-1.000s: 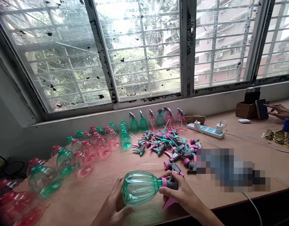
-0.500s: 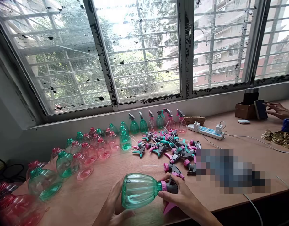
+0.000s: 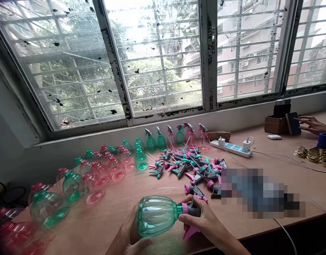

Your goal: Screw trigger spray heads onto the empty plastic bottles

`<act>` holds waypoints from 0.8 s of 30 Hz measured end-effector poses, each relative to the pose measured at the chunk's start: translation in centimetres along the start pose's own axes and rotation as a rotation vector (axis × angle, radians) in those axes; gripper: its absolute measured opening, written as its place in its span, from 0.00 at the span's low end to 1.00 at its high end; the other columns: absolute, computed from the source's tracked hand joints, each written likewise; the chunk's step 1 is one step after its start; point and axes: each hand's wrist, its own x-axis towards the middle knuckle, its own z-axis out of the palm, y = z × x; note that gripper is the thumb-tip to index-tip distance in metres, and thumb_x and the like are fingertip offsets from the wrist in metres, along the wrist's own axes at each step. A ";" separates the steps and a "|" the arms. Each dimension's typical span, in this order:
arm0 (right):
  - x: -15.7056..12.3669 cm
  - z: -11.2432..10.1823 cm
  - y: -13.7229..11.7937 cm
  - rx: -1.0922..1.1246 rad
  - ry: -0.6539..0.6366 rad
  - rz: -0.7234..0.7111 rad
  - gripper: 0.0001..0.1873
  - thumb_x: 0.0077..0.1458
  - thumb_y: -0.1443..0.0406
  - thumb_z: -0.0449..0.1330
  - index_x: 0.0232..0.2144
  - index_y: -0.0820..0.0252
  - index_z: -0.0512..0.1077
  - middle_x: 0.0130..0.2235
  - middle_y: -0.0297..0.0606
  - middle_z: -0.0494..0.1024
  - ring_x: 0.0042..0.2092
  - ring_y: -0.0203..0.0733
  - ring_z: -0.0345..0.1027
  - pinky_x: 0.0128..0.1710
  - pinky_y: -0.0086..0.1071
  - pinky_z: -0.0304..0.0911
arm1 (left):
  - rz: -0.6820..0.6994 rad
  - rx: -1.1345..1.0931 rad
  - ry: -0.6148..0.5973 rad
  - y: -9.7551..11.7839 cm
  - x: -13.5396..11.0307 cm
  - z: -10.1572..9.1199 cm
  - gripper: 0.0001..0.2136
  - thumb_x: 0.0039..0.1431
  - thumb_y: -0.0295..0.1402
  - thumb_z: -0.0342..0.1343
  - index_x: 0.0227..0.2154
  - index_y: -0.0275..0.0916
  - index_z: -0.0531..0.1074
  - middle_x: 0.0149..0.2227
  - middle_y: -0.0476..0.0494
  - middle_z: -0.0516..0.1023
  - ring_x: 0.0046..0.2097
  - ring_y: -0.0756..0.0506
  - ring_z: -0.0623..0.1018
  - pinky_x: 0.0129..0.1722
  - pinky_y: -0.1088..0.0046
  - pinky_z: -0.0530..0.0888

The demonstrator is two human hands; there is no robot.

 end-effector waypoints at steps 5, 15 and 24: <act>0.0 0.0 -0.1 0.000 0.000 0.014 0.24 0.45 0.56 0.76 0.38 0.58 0.70 0.22 0.28 0.80 0.24 0.39 0.73 0.27 0.29 0.62 | 0.003 -0.146 -0.028 0.4 -0.2 0.6 0.37 0.69 0.53 0.47 0.73 0.55 0.34 0.69 0.43 0.68 0.67 0.36 0.70 0.64 0.56 0.71; 0.0 -0.2 0.3 -0.049 -0.010 0.005 0.23 0.47 0.55 0.75 0.39 0.58 0.71 0.23 0.30 0.81 0.26 0.40 0.75 0.29 0.30 0.66 | 0.021 -0.021 0.025 -0.9 -0.2 0.4 0.44 0.60 0.51 0.61 0.72 0.47 0.46 0.71 0.34 0.62 0.71 0.31 0.62 0.69 0.51 0.61; 0.0 -0.3 0.6 -0.045 -0.022 -0.002 0.24 0.46 0.55 0.76 0.40 0.58 0.71 0.25 0.29 0.80 0.27 0.39 0.74 0.29 0.29 0.66 | 0.062 -0.079 -0.012 -2.5 -0.2 1.0 0.52 0.56 0.50 0.66 0.73 0.48 0.37 0.69 0.34 0.66 0.69 0.30 0.67 0.67 0.49 0.64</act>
